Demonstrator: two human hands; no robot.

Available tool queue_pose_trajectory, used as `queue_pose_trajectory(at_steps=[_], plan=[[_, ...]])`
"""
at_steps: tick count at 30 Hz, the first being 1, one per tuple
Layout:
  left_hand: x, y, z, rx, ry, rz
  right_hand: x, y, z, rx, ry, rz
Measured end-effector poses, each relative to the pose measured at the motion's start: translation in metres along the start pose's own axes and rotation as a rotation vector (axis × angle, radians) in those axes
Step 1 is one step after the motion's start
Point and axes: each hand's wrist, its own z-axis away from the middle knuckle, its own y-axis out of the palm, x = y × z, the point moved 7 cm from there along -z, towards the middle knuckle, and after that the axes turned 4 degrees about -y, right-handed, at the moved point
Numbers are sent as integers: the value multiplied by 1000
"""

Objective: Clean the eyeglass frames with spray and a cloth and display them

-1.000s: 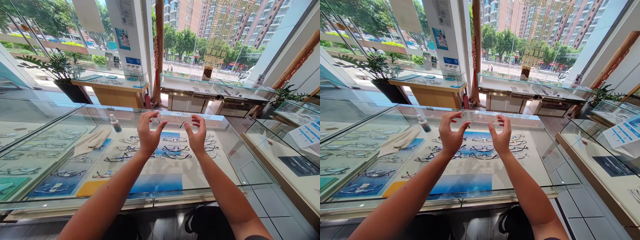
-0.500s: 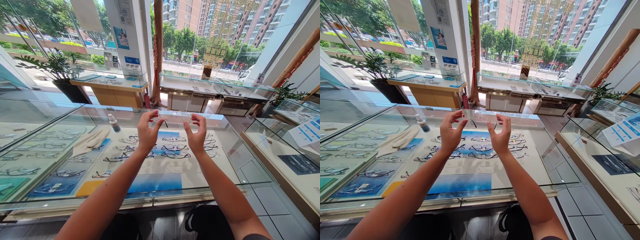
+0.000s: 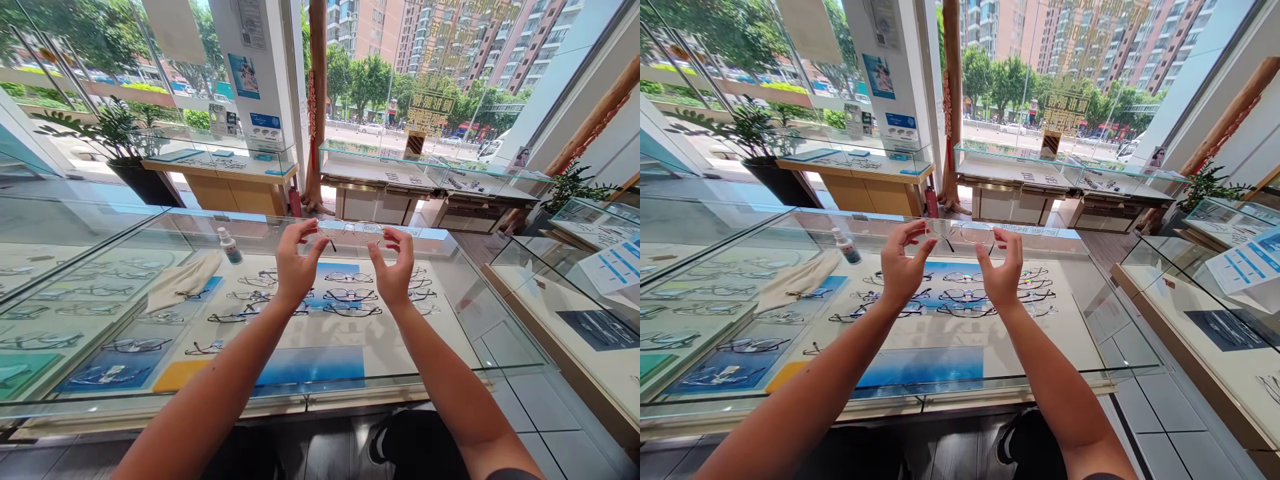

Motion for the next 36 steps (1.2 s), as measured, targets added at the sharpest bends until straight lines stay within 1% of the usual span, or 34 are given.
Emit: queue_pose_trajectory(at_steps=[8,18,22,26,30,36], plan=[[-18,-7,2,-95,98,-114,-11,5,2,44,97,-48],[-21,-8,3,-97,131,-129,-14,6,5,55,104,-73],[-17,-5,2,-64,108,-91,-10,3,4,30,61,-39],[-4,0,0,0,11,-19,-4,1,2,16,16,17],[7,3,0,28,-54,36,1,-1,1,-2,-14,25],[11,5,0,35,-75,37,2,-1,1,-5,-26,31]])
